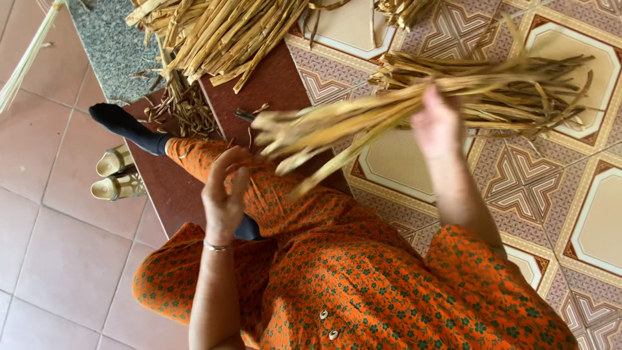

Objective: The person sits on the floor and uses scissors to trim and peel dried plant stalks. They repeatedly strip fibrous material from the stalks by hand and cut the ends to prepare them for further use.

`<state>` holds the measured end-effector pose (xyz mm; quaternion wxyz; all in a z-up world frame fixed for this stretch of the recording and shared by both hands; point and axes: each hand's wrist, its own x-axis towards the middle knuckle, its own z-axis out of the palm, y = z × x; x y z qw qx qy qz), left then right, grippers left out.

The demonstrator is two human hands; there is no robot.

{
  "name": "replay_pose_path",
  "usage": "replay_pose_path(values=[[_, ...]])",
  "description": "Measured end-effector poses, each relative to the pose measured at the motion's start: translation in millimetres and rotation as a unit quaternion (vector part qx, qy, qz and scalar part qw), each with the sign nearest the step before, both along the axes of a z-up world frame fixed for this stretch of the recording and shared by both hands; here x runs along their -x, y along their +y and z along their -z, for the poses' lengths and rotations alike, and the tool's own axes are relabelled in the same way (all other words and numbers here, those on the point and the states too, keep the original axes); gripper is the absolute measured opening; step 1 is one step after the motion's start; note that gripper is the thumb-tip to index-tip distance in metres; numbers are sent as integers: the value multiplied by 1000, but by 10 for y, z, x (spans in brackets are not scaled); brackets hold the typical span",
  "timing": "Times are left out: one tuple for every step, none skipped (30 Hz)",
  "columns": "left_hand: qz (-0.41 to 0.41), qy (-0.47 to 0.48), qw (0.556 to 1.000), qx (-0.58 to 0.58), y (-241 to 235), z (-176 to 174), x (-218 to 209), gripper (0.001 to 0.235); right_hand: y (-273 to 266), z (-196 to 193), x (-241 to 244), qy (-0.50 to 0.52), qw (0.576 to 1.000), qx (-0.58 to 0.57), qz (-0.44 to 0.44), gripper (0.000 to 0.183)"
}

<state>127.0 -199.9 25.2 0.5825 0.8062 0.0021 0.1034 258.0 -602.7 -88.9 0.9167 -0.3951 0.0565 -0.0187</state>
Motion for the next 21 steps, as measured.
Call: replay_pose_path(values=[[-4, 2, 1000, 26, 63, 35, 24, 34, -336, 110, -47, 46, 997, -45, 37, 10], [-8, 7, 999, 51, 119, 58, 65, 32, -675, 220, -61, 94, 991, -19, 93, 16], [-16, 19, 998, 65, 160, 74, 105, 31, -999, 329, -71, 143, 979, 7, 148, 25], [-24, 31, 996, 77, 196, 77, 141, 30, -1253, 461, -90, 173, 963, 9, 207, 21], [-32, 42, 995, 90, 220, 66, 174, 30, -1451, 603, -101, 201, 943, 12, 265, 19], [-36, 43, 994, 91, 236, 40, 180, 29, -1637, 716, -100, 191, 950, 12, 248, 19], [-41, 45, 994, 92, 245, 5, 184, 29, -1796, 809, -94, 181, 956, 12, 231, 19], [-47, 48, 993, 93, 242, -26, 207, 28, -1913, 894, -59, 172, 961, 13, 214, 20], [-53, 46, 993, 97, 238, -55, 216, 29, -1982, 953, -25, 179, 957, 36, 228, 20], [-62, 43, 992, 100, 247, -102, 226, 29, -2006, 983, -10, 185, 952, 59, 238, 20], [-71, 40, 991, 103, 258, -153, 239, 30, -2014, 996, 6, 190, 946, 81, 249, 21], [-84, 33, 991, 96, 276, -210, 257, 29, -1991, 995, -6, 171, 945, 105, 257, 23], [-97, 25, 991, 89, 295, -268, 282, 28, -1960, 966, -6, 150, 943, 130, 266, 24], [-107, 18, 991, 83, 308, -318, 299, 27, -1938, 906, 11, 130, 940, 155, 276, 27], [-116, 11, 990, 85, 336, -370, 317, 26, -1904, 847, -10, 146, 934, 167, 282, 30], [-124, 6, 988, 88, 368, -415, 343, 25, -1882, 787, -29, 162, 926, 180, 288, 34], [-132, 0, 987, 91, 405, -451, 372, 24, -1860, 740, -26, 178, 919, 194, 294, 39], [-140, -2, 986, 92, 446, -481, 413, 24, -1837, 711, -4, 224, 905, 264, 247, 39], [-149, -4, 985, 93, 496, -508, 457, 24, -1823, 704, 41, 267, 882, 332, 198, 42], [-159, -7, 983, 94, 542, -523, 500, 25, -1826, 716, 70, 307, 852, 398, 145, 46], [-170, -4, 981, 95, 592, -533, 542, 23, -1836, 748, 119, 331, 824, 442, 129, 51]])
